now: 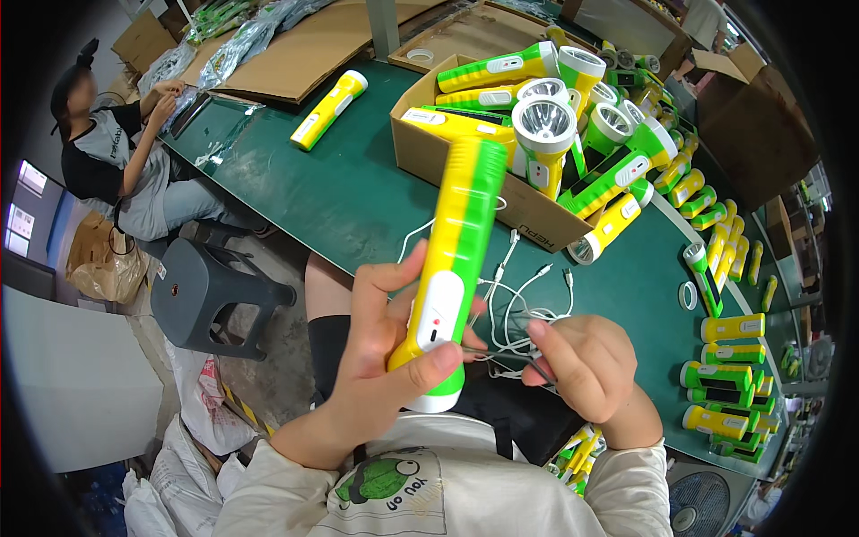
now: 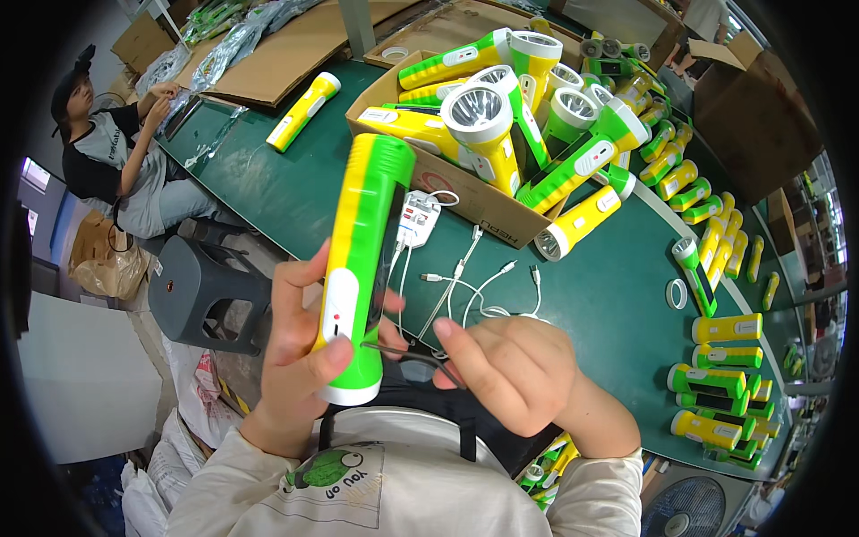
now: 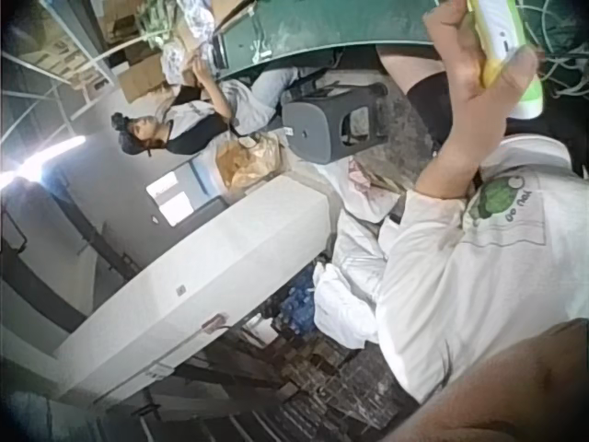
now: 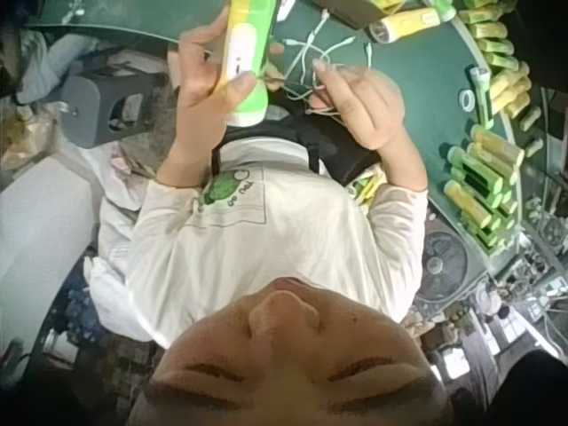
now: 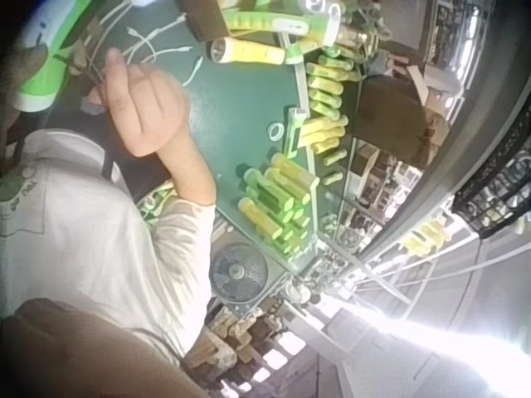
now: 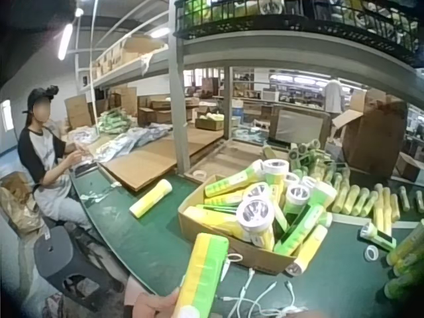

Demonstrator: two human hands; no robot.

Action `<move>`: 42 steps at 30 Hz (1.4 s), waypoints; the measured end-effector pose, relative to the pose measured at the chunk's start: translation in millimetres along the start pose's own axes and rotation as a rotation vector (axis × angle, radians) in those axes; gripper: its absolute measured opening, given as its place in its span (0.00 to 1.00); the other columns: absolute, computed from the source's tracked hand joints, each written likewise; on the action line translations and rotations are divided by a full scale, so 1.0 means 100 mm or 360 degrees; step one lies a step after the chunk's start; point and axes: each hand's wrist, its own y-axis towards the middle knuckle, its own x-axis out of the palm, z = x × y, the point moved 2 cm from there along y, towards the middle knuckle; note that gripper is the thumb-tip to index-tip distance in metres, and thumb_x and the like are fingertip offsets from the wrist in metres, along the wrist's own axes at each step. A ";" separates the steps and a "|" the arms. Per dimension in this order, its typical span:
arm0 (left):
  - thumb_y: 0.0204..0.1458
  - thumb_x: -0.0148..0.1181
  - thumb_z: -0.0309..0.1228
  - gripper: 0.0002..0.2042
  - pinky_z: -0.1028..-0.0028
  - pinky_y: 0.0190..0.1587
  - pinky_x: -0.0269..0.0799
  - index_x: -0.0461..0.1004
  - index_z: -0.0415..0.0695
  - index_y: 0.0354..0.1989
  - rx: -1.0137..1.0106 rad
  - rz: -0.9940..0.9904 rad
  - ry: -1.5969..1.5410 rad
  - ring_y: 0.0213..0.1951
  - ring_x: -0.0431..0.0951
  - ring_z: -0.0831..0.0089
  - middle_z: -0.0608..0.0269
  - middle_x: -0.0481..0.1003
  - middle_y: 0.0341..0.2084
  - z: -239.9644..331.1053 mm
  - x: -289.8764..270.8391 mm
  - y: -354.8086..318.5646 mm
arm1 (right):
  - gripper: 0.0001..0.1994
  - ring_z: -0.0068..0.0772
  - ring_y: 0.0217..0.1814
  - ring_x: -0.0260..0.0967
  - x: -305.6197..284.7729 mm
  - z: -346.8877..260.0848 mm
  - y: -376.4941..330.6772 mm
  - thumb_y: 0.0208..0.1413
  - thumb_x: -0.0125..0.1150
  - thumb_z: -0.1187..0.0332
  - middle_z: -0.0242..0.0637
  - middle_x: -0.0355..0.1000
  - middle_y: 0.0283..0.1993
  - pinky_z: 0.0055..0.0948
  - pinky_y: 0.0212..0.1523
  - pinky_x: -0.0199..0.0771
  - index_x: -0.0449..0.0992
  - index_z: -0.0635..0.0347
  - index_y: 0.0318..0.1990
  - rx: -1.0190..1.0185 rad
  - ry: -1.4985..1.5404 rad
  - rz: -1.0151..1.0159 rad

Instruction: The person fastens a pouch around their waist, then tests flashlights by turning their switches to illuminate the lights, plugging them into charging cables, and inserting a metal tool into their charging ports.

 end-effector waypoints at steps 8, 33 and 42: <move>0.50 0.57 0.19 0.35 0.72 0.46 0.70 0.44 0.46 0.63 0.0017 -0.0094 0.0341 0.49 0.71 0.67 0.49 0.63 0.53 0.19 -0.08 0.07 | 0.15 0.28 0.24 0.66 0.14 -0.11 0.00 0.43 0.67 0.68 0.34 0.68 0.26 0.23 0.22 0.69 0.77 0.69 0.38 -0.0045 -0.0185 0.0088; 0.61 0.43 0.45 0.31 0.68 0.37 0.77 0.36 0.52 0.66 -0.0125 0.0229 0.0083 0.35 0.74 0.68 0.47 0.63 0.47 -0.13 0.05 -0.02 | 0.30 0.35 0.39 0.69 0.03 0.02 0.02 0.53 0.52 0.49 0.40 0.71 0.41 0.30 0.39 0.67 0.71 0.68 0.53 0.0465 0.1071 -0.0098; 0.59 0.44 0.50 0.35 0.66 0.32 0.77 0.31 0.51 0.65 -0.0013 0.0101 0.0123 0.34 0.74 0.67 0.47 0.62 0.47 -0.30 0.17 -0.05 | 0.20 0.30 0.34 0.71 -0.13 -0.06 -0.09 0.42 0.68 0.58 0.42 0.71 0.47 0.24 0.29 0.68 0.80 0.61 0.40 0.0396 0.0834 0.0218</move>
